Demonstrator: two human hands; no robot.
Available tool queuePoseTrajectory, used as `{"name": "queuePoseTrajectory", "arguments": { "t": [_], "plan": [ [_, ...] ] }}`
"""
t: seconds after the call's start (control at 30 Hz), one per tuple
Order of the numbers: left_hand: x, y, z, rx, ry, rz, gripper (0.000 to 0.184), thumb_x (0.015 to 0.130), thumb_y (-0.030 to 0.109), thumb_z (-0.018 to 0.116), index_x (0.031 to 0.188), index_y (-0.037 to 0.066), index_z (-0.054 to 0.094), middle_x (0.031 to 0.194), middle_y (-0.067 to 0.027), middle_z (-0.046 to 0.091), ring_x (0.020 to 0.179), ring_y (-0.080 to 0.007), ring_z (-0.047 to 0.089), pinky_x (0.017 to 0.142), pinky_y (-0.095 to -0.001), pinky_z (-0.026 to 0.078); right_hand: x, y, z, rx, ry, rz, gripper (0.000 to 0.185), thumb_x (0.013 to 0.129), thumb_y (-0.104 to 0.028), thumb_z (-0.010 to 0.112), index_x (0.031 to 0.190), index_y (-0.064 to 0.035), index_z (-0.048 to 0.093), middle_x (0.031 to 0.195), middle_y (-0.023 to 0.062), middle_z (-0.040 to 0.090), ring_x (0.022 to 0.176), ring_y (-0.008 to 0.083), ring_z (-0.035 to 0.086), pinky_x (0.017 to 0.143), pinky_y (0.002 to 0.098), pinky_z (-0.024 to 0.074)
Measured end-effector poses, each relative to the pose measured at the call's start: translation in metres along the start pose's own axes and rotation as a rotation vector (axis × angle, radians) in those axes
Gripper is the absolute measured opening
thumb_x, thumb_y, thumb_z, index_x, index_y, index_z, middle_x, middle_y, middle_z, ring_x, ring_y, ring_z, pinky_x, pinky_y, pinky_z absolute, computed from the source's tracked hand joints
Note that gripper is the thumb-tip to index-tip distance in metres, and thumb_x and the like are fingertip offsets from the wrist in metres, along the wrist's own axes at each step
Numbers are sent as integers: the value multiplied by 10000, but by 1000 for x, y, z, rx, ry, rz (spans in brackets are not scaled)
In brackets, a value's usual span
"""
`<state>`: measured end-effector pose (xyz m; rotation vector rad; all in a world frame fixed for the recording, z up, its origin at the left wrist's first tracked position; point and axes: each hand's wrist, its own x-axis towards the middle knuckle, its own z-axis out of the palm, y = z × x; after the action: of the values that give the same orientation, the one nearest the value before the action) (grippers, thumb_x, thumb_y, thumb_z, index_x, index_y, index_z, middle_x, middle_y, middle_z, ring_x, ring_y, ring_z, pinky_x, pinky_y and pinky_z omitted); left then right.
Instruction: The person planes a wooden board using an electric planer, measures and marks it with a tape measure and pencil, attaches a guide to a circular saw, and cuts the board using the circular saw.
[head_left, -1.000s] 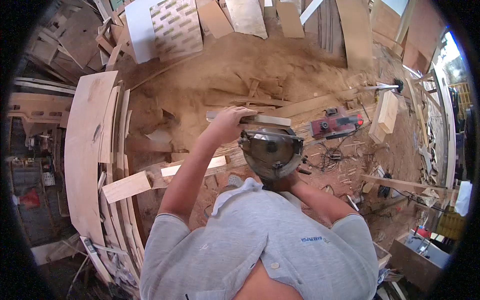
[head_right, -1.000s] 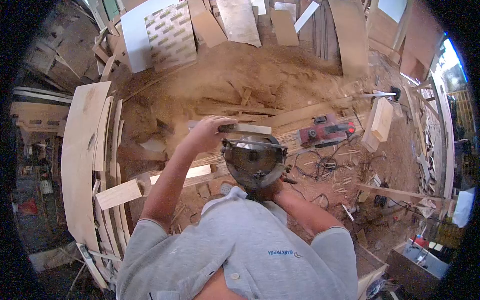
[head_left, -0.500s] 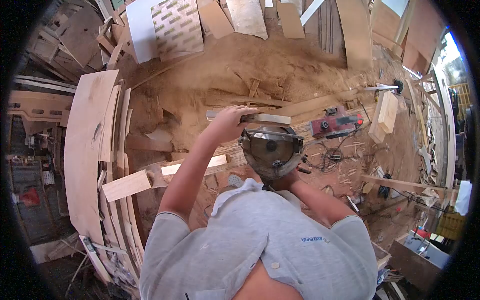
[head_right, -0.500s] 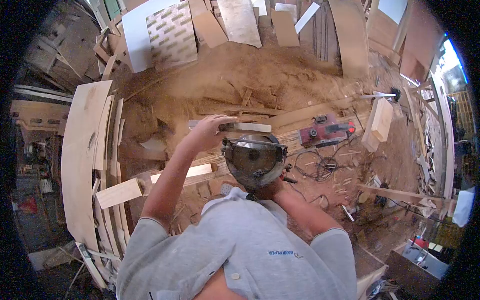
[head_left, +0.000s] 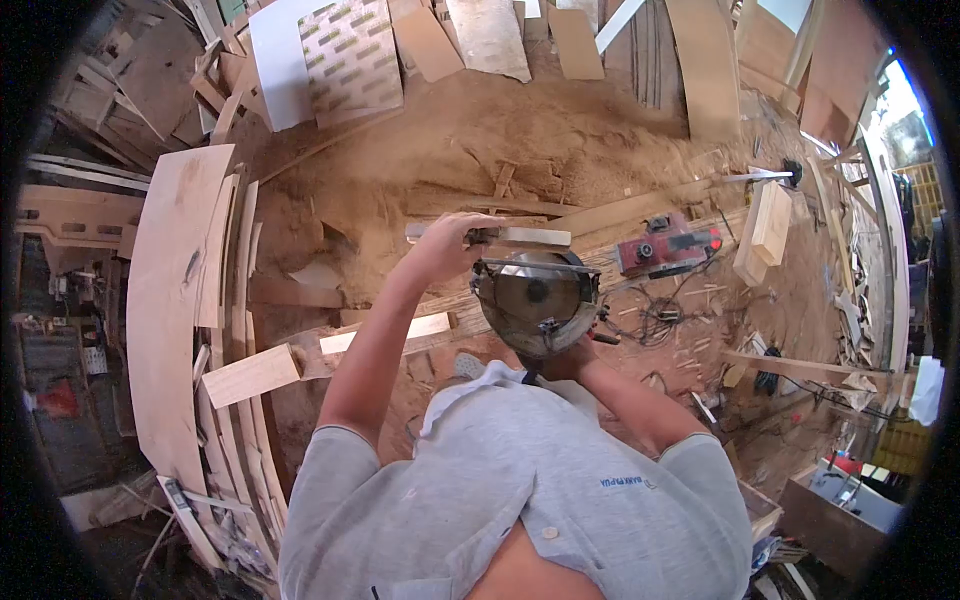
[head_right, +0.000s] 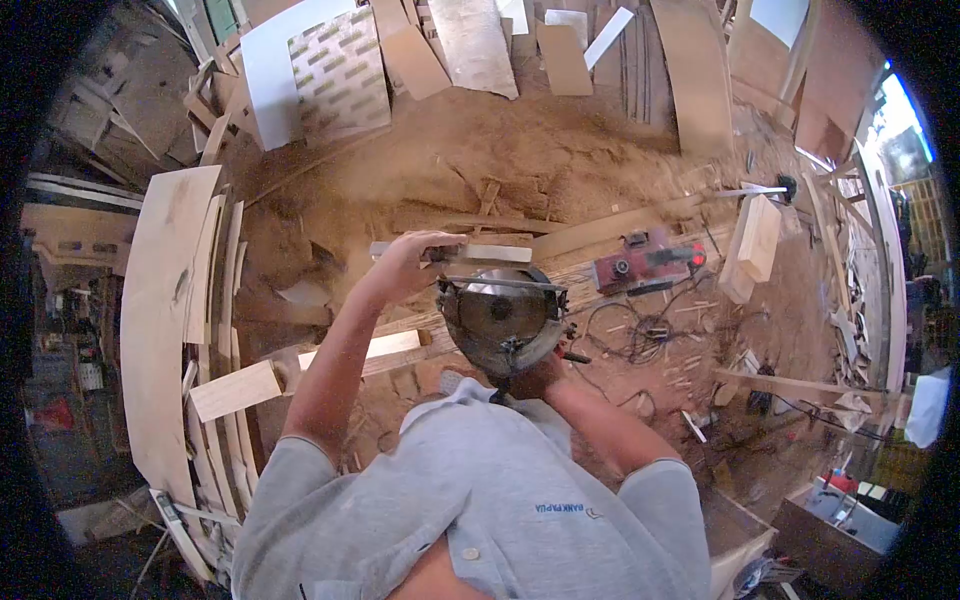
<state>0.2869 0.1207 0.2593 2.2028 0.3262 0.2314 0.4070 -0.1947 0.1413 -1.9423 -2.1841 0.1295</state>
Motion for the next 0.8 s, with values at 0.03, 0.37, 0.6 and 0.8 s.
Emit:
{"name": "queuePoseTrajectory", "arguments": {
  "t": [0.03,0.37,0.6,0.8],
  "plan": [
    [1,0,0,-5,-6,-17,505,842,31,770,1337,93,690,1227,-175,739,1134,-357,699,991,-433,550,0,1,-2,9,56,-30,410,861,-371,654,1234,-217,727,1231,130,720,1118,375,670,976,611,493],
    [43,-82,10,106,158,-294,451,887,197,824,1256,48,610,1183,-215,716,1141,-405,670,990,-468,520,40,38,-43,16,-444,185,646,718,-465,790,1281,-157,719,1324,168,687,1252,371,639,1089,485,495],
    [59,-73,-8,257,-6,-318,494,963,396,720,1223,-3,591,1135,-273,719,1121,-452,678,943,-514,535,44,42,-119,701,-167,247,581,625,-447,879,1074,-85,811,888,205,764,800,420,736,770,464,604],
    [40,-35,-15,292,-56,-345,463,1010,427,677,1205,21,568,1082,-270,710,1076,-469,675,910,-528,525,41,19,-195,833,-166,264,404,650,-179,865,1023,-38,804,771,171,732,652,252,711,674,324,564]
  ]
}}
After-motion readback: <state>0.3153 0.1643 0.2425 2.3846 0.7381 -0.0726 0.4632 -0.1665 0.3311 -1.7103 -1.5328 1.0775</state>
